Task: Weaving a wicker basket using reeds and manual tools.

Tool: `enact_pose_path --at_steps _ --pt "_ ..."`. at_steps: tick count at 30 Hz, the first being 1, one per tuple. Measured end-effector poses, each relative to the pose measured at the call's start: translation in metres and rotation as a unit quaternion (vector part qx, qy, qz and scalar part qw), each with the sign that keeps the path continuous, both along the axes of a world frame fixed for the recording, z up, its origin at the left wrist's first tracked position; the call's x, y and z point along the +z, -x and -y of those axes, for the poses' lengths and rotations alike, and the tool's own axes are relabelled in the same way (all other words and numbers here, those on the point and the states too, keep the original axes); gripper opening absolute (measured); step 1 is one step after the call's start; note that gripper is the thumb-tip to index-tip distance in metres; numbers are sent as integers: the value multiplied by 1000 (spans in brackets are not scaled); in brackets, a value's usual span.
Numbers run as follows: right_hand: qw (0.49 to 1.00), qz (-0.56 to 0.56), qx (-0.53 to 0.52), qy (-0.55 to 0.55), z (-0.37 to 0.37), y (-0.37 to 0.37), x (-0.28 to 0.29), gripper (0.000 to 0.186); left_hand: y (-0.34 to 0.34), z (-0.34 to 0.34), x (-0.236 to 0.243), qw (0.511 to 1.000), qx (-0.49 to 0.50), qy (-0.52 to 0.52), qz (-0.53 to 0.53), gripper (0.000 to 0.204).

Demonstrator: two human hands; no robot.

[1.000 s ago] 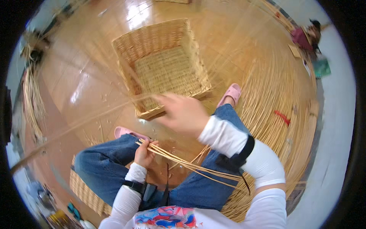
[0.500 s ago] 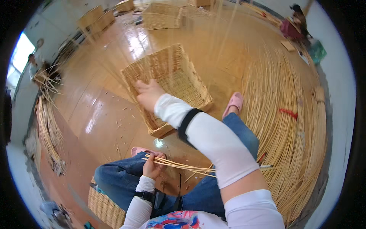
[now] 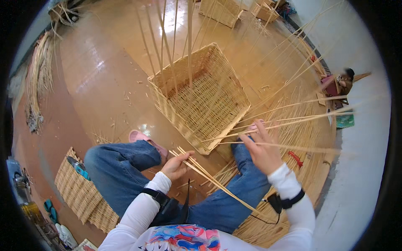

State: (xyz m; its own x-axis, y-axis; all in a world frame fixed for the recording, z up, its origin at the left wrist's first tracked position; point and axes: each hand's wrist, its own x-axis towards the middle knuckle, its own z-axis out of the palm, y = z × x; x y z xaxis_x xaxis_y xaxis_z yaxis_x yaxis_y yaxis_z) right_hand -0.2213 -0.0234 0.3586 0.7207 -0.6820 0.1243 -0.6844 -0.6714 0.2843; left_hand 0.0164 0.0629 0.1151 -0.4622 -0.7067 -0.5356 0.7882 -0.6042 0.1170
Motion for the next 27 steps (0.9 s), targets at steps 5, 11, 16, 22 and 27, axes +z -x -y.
enact_pose_path --at_steps 5,11,16,22,27 --pt "957 157 -236 -59 -77 6 -13 19 15 7 -2 998 -45 36 -23 25" --pt "795 232 -316 -463 -81 -29 -122 32 40 13 -13 996 -86 19 -2 21" --pt "794 227 -356 -438 -64 -21 -178 24 64 22 -39 994 -102 -31 25 20" --pt "861 60 -372 -342 -50 3 -211 13 93 29 -90 968 -75 -226 83 9" --pt "882 49 -365 -295 -50 7 -225 12 101 23 -113 967 -92 -234 38 10"
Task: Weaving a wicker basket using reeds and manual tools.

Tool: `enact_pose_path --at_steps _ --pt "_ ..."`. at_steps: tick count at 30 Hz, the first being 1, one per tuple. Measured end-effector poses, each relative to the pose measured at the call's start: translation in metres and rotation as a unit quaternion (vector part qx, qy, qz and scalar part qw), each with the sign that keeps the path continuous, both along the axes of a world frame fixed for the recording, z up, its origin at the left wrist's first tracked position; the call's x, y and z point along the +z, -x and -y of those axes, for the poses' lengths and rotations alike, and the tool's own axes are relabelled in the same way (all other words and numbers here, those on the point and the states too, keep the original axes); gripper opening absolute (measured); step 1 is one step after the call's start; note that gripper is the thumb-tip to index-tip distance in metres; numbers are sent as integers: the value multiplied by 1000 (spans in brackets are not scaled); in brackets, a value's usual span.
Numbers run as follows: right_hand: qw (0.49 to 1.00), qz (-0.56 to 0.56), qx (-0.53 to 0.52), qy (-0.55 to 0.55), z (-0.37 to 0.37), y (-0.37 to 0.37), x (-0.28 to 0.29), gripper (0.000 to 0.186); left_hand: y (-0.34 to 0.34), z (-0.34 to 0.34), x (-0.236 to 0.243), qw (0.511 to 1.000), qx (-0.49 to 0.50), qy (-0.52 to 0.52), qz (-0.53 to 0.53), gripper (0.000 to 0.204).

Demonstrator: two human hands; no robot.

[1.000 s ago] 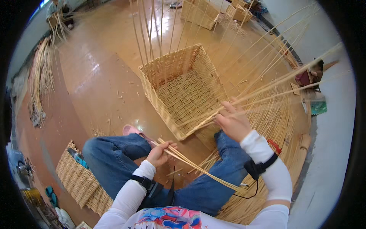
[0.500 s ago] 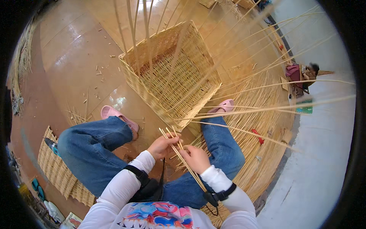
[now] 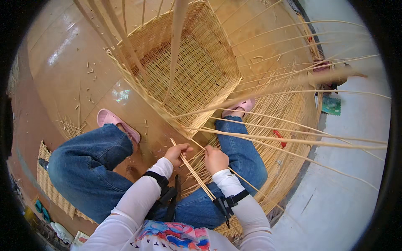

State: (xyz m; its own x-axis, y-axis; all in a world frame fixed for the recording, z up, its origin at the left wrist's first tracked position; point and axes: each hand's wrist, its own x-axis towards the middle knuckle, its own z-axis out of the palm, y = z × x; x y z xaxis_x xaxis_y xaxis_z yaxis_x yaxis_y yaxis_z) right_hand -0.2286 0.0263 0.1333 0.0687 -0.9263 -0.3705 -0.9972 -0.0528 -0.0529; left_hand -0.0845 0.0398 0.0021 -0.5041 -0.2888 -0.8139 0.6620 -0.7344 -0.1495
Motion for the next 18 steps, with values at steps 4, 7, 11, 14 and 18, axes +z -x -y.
enact_pose_path --at_steps 4,7,11,14,18 --pt "999 -29 -15 -9 0 4 -7 11 8 3 -3 1000 -2 15 1 12" --pt "999 -49 7 -8 -1 5 -10 10 16 5 -7 999 13 44 -25 12" --pt "996 -58 67 32 -3 -6 -11 10 30 3 -18 1000 15 23 -11 13" --pt "996 -77 48 10 3 -23 -17 15 38 0 -29 997 48 -5 -66 13" --pt "991 -79 -55 -94 22 -44 -38 19 49 -4 -37 985 123 -28 -120 16"
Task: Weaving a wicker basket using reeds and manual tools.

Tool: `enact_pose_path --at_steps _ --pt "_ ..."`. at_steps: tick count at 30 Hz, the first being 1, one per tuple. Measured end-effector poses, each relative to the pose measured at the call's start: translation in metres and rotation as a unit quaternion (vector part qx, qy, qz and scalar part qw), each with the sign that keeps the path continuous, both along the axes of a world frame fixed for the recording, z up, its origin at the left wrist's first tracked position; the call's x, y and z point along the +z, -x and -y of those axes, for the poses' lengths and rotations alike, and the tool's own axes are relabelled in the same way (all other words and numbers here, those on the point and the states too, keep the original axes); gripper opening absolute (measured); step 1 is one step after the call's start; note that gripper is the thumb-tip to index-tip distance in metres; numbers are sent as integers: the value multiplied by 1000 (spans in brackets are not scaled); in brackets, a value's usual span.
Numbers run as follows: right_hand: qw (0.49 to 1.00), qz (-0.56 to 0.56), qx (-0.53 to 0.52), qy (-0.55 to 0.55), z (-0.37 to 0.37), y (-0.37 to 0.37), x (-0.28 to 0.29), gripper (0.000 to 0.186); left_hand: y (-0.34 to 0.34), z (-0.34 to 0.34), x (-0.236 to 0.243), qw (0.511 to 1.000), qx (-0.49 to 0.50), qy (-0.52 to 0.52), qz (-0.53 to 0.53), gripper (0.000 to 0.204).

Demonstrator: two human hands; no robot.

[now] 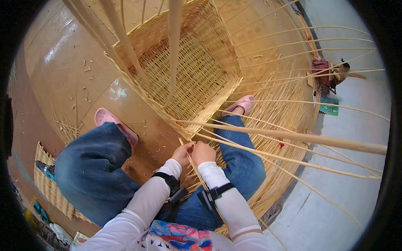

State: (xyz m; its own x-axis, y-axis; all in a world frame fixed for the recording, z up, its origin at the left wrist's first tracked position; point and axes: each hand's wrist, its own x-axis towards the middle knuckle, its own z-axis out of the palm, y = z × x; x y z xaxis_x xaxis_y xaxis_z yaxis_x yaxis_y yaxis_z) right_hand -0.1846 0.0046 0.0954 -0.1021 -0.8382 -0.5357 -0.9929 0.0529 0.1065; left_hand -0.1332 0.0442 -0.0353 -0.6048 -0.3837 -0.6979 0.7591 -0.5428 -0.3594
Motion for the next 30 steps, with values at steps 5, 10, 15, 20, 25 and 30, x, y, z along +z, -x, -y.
enact_pose_path --at_steps 5,10,15,20,25,30 --pt "999 -9 -25 -47 10 -5 -19 24 10 -5 -8 998 24 -13 -54 31" --pt "999 5 -16 -42 13 -6 -18 22 21 -4 -20 998 42 -19 -48 33" --pt "997 25 -37 -70 18 -11 -13 21 24 0 -21 998 26 -40 -29 32" --pt "994 31 -47 -95 17 -11 -20 26 17 6 -13 998 32 -52 -12 22" --pt "997 42 -46 -51 16 -9 -31 27 10 15 -8 997 21 -73 12 24" --pt "993 19 -59 -104 23 -7 -44 29 2 26 -10 997 -21 -75 6 30"
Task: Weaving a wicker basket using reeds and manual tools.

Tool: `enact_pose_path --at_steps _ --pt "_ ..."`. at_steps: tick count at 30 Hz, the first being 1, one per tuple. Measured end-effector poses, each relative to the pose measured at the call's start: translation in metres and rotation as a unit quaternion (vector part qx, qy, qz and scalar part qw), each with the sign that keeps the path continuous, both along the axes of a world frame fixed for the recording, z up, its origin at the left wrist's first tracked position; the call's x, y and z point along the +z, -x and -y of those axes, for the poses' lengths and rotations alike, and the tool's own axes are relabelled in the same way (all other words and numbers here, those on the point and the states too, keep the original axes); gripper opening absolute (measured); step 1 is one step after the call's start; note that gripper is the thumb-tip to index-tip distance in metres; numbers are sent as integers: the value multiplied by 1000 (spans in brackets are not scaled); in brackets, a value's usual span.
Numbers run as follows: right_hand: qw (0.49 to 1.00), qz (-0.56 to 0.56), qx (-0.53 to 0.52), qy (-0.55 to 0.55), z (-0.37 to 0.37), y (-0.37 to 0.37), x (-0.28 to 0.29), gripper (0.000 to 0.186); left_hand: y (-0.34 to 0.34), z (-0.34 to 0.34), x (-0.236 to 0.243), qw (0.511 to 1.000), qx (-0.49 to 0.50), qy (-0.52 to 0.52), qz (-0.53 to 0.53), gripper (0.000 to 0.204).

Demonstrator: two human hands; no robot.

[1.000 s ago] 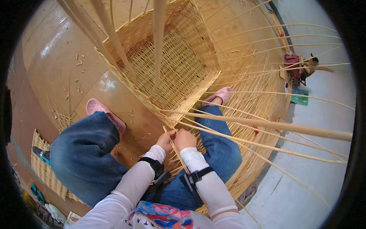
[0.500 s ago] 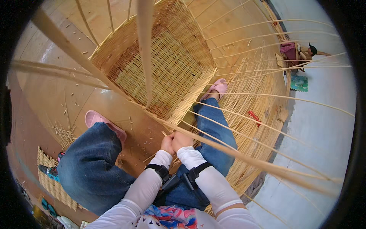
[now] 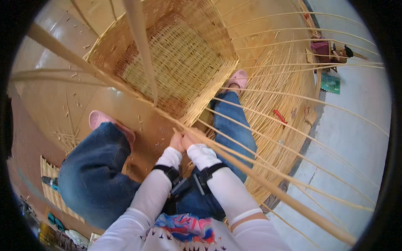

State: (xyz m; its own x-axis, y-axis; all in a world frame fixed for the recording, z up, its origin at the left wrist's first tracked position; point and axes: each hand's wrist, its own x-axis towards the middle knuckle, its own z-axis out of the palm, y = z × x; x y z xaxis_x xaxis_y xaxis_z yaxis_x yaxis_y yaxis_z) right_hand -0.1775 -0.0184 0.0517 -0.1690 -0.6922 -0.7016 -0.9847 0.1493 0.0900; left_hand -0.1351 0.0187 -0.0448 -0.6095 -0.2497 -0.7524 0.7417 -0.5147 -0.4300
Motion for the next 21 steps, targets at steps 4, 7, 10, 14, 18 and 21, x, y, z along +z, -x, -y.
enact_pose_path --at_steps 4,7,10,14,18,21 --pt "997 -14 75 13 3 -2 -4 26 -4 2 -21 999 -29 18 -40 27" --pt "987 -2 157 19 -4 -6 6 24 -3 -3 -47 994 3 39 -107 25" --pt "971 -24 236 33 -13 -13 31 22 0 -5 -62 989 -14 80 -126 21" --pt "970 -12 241 40 -25 -29 78 28 -2 2 -54 983 -98 144 -64 19" --pt "979 -39 201 10 -12 -34 99 31 -6 5 -29 995 -66 76 -27 22" --pt "988 -57 140 -23 2 -31 79 28 -11 -9 -19 991 -21 103 -78 23"
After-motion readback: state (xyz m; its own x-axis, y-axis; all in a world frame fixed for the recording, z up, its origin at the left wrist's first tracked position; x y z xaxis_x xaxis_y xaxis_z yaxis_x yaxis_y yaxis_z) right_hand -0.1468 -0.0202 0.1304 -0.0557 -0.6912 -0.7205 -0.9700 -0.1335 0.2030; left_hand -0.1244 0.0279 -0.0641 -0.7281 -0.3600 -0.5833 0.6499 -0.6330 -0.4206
